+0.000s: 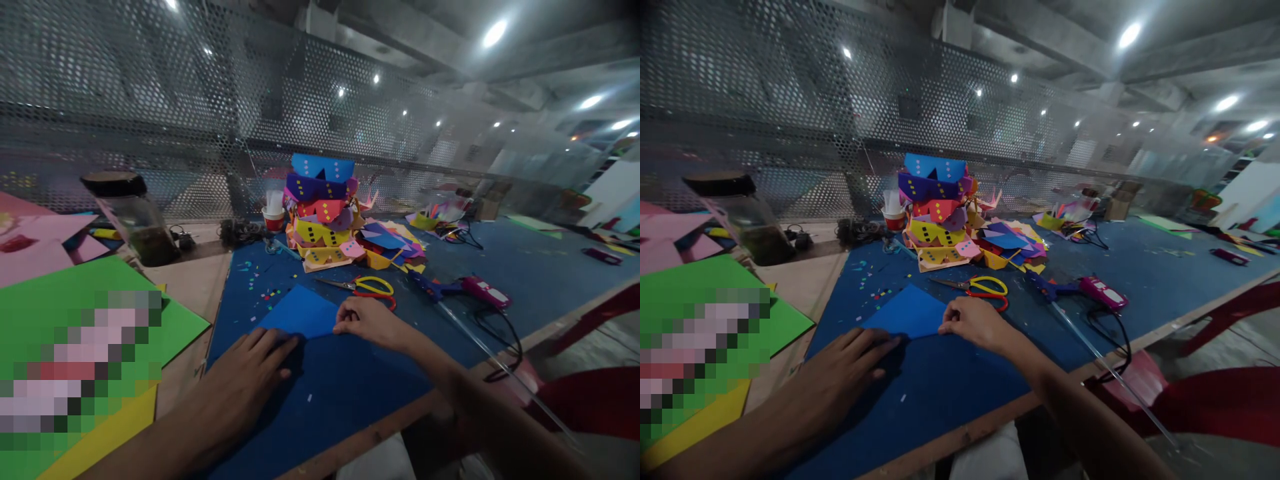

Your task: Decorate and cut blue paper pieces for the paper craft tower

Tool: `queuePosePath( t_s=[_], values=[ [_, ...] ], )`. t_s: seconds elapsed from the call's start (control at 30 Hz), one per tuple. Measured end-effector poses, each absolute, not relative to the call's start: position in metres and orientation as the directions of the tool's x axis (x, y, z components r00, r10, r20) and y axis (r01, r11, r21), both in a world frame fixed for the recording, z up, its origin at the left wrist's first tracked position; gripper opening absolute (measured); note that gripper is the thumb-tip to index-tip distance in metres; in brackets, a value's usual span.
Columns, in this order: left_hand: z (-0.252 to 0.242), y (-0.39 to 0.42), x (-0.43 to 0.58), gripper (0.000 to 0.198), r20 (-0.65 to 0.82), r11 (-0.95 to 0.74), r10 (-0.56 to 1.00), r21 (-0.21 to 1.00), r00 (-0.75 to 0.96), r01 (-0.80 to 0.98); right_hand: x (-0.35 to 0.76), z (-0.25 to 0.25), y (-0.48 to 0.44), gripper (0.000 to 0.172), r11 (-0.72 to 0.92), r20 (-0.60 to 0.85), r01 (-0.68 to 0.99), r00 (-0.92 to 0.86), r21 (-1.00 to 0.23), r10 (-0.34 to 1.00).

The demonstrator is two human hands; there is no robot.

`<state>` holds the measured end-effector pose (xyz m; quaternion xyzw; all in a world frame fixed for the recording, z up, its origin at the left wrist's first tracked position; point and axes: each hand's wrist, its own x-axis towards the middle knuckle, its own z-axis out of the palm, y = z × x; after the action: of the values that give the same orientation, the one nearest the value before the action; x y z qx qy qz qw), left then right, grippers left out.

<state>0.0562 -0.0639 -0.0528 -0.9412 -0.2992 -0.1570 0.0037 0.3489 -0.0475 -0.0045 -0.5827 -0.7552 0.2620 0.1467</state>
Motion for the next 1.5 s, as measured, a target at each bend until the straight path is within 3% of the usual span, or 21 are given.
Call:
queuePosePath(
  t_s=[0.23, 0.43, 0.6, 0.7, 0.8, 1.1, 1.3, 1.4, 1.5],
  values=[
    [-0.054, -0.061, 0.057, 0.042, 0.292, -0.818, 0.567, 0.093, 0.77, 0.567, 0.355, 0.003, -0.049, 0.008, 0.206, -0.112, 0.797, -0.322, -0.568, 0.94],
    [-0.053, -0.061, 0.057, 0.039, 0.303, -0.831, 0.548, 0.094, 0.78, 0.548, 0.354, 0.006, -0.051, 0.007, 0.277, -0.074, 0.83, -0.354, -0.484, 0.932],
    [-0.052, -0.06, 0.057, 0.039, 0.316, -0.831, 0.548, 0.103, 0.774, 0.547, 0.36, 0.012, -0.051, 0.008, 0.243, -0.056, 0.808, -0.322, -0.537, 0.945],
    [-0.052, -0.059, 0.057, 0.039, 0.306, -0.827, 0.555, 0.101, 0.774, 0.553, 0.377, 0.016, -0.046, 0.017, 0.221, 0.091, 0.909, -0.202, -0.353, 0.975],
    [-0.054, -0.056, 0.056, 0.038, 0.301, -0.824, 0.56, 0.106, 0.772, 0.556, 0.397, 0.015, -0.038, 0.028, 0.117, 0.097, 0.983, -0.104, -0.143, 0.99],
    [-0.063, -0.054, 0.054, 0.037, 0.335, -0.827, 0.555, 0.124, 0.761, 0.548, 0.408, 0.012, -0.021, 0.022, 0.111, -0.018, 0.992, -0.112, -0.058, 0.994],
    [-0.058, -0.058, 0.055, 0.038, 0.294, -0.816, 0.576, 0.153, 0.763, 0.558, 0.431, 0.021, -0.042, 0.033, 0.021, -0.002, 0.984, -0.022, -0.179, 1.0],
    [-0.056, -0.059, 0.056, 0.04, 0.27, -0.815, 0.579, 0.16, 0.769, 0.558, 0.434, 0.026, -0.058, 0.032, -0.02, 0.023, 0.87, 0.036, -0.492, 0.999],
    [-0.054, -0.061, 0.056, 0.041, 0.279, -0.815, 0.579, 0.163, 0.766, 0.557, 0.408, 0.033, -0.073, 0.036, 0.105, 0.131, 0.594, 0.001, -0.798, 0.991]
  ],
)
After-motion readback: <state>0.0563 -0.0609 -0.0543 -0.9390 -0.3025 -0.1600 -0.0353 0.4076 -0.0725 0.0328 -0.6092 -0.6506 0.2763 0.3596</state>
